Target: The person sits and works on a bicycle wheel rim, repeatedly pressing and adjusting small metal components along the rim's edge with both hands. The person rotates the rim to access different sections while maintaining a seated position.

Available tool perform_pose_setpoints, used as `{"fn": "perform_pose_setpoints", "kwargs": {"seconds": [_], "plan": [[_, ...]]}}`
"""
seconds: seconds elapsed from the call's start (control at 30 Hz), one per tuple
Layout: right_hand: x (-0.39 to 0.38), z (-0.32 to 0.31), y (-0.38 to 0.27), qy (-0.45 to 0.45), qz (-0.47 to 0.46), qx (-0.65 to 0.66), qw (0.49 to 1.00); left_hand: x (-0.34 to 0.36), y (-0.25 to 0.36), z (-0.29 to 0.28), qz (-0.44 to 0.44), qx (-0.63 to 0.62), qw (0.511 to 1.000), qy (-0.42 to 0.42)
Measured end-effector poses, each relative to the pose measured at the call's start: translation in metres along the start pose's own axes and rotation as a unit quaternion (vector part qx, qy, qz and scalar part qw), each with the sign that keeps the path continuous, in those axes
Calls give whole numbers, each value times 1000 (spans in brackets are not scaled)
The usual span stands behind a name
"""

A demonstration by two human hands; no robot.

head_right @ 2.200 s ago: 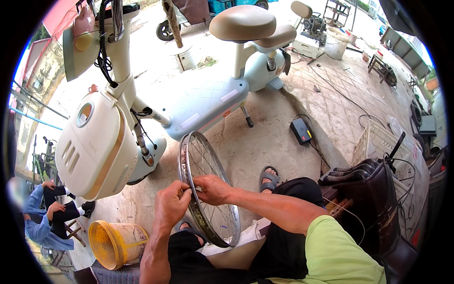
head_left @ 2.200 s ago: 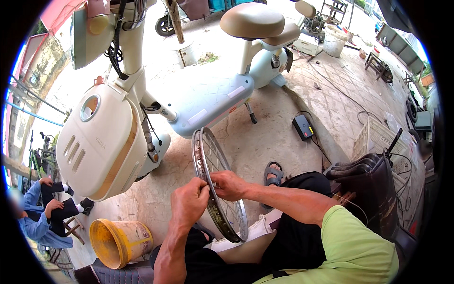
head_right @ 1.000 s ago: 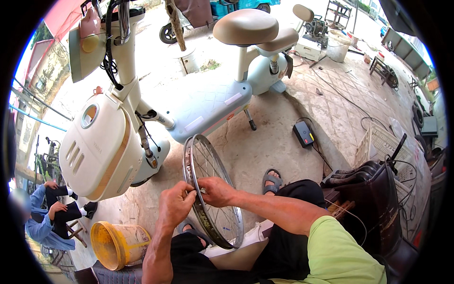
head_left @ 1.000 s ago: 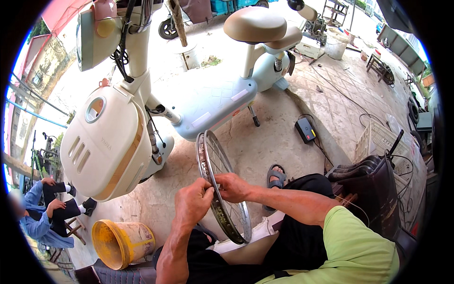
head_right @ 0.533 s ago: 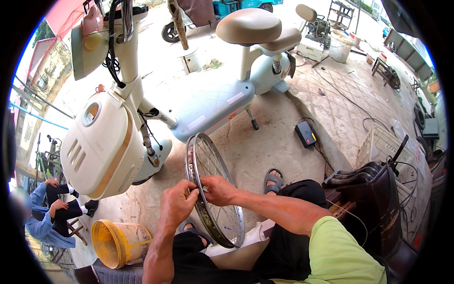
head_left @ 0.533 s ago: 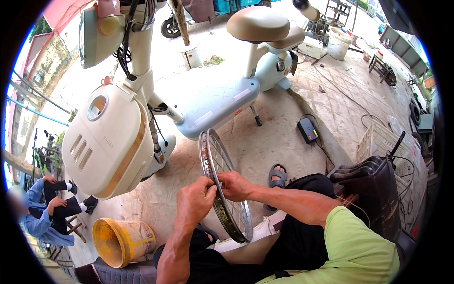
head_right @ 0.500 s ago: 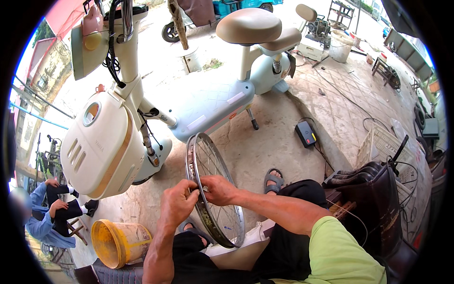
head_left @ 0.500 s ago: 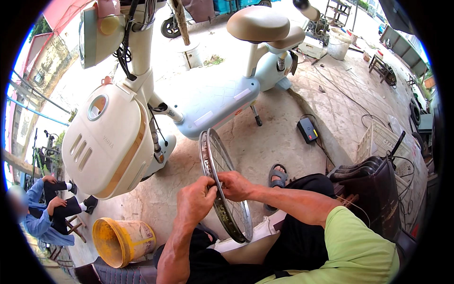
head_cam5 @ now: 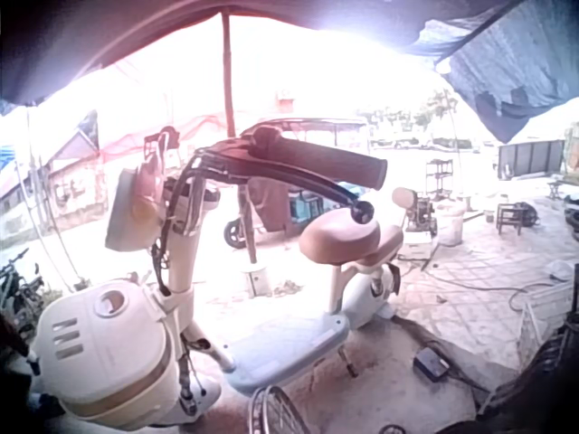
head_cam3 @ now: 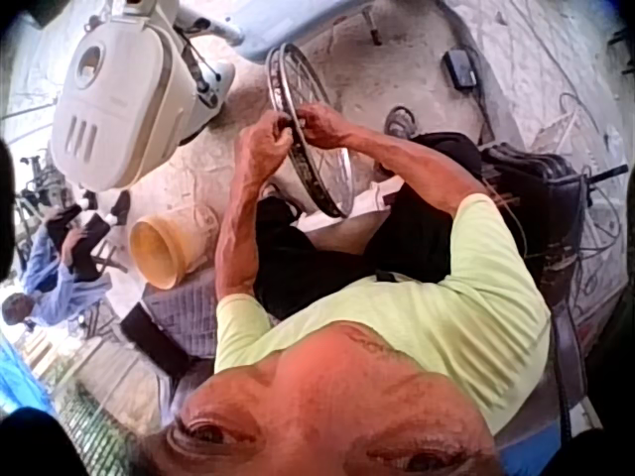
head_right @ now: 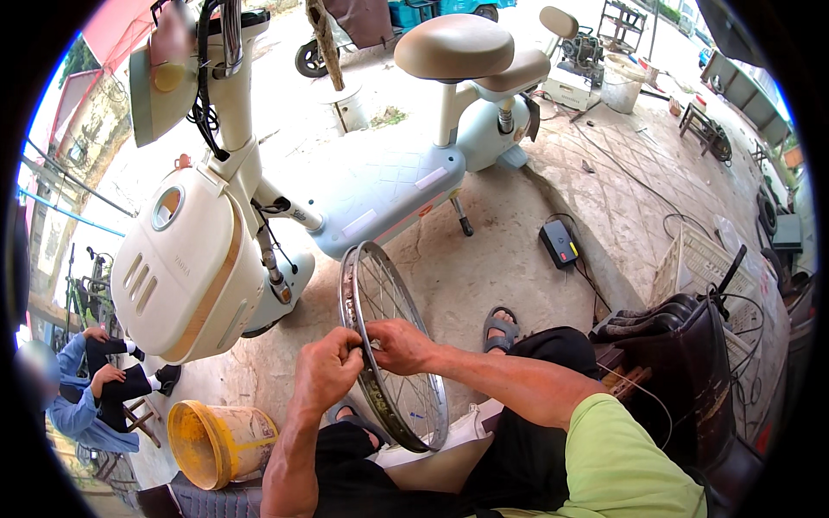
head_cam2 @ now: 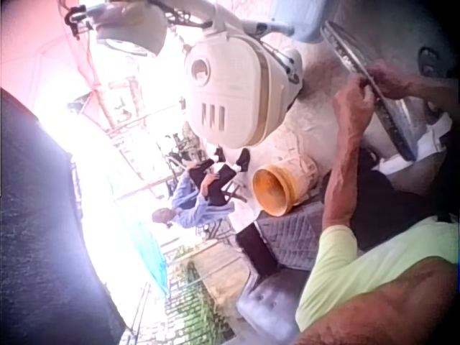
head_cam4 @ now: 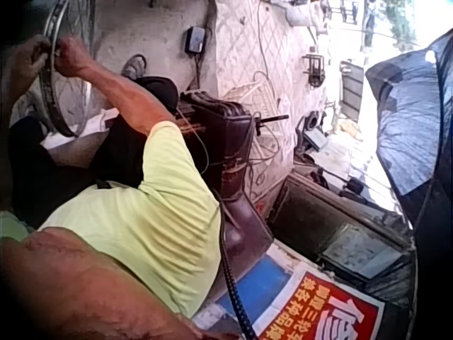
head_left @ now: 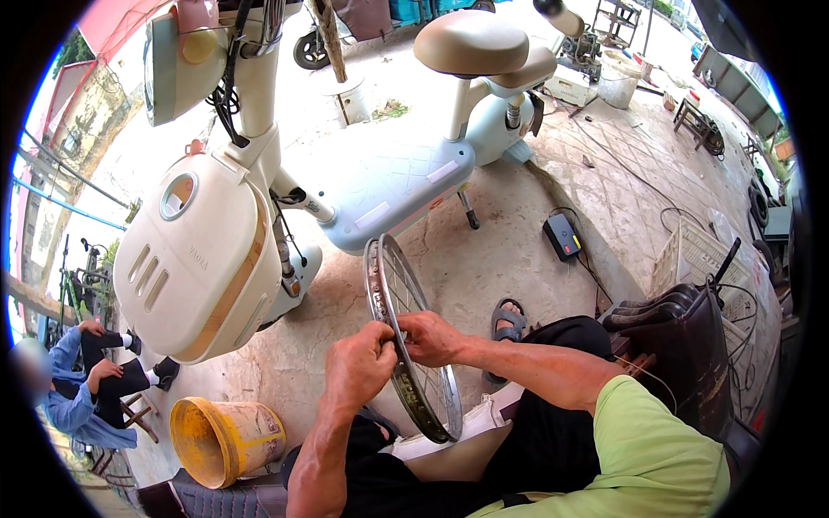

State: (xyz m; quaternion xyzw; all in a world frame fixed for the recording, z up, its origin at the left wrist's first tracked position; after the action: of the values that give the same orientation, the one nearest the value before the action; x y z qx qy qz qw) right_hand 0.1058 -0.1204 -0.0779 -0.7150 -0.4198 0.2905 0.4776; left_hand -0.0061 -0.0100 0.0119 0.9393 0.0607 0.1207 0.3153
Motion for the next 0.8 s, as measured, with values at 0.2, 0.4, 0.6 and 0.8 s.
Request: {"fn": "perform_pose_setpoints", "kwargs": {"seconds": [0.2, 0.4, 0.6, 0.8], "plan": [[0, 2, 1, 0, 8, 17, 1000, 1, 3, -2, -9, -10, 1000, 8], [-1, 0, -1, -2, -1, -11, 1000, 0, 2, -3, -34, 4, 999, -41], [-1, 1, 1, 10, 4, 12, 1000, 2, 8, -7, -43, -12, 998, -36], [1, 2, 0, 4, 1, 6, 1000, 2, 2, -4, -41, -15, 999, -32]]}}
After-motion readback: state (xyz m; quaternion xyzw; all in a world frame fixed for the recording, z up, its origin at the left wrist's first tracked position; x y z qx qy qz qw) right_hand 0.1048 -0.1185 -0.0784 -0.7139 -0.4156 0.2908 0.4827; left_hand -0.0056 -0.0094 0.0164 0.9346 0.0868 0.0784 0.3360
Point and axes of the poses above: each hand's wrist, its own x-axis towards the middle knuckle, its own z-axis out of the palm, y = z × x, the point moved 2 cm from there along x, towards the middle knuckle, and after that the axes turned 15 degrees about z, right-handed, at the moved point
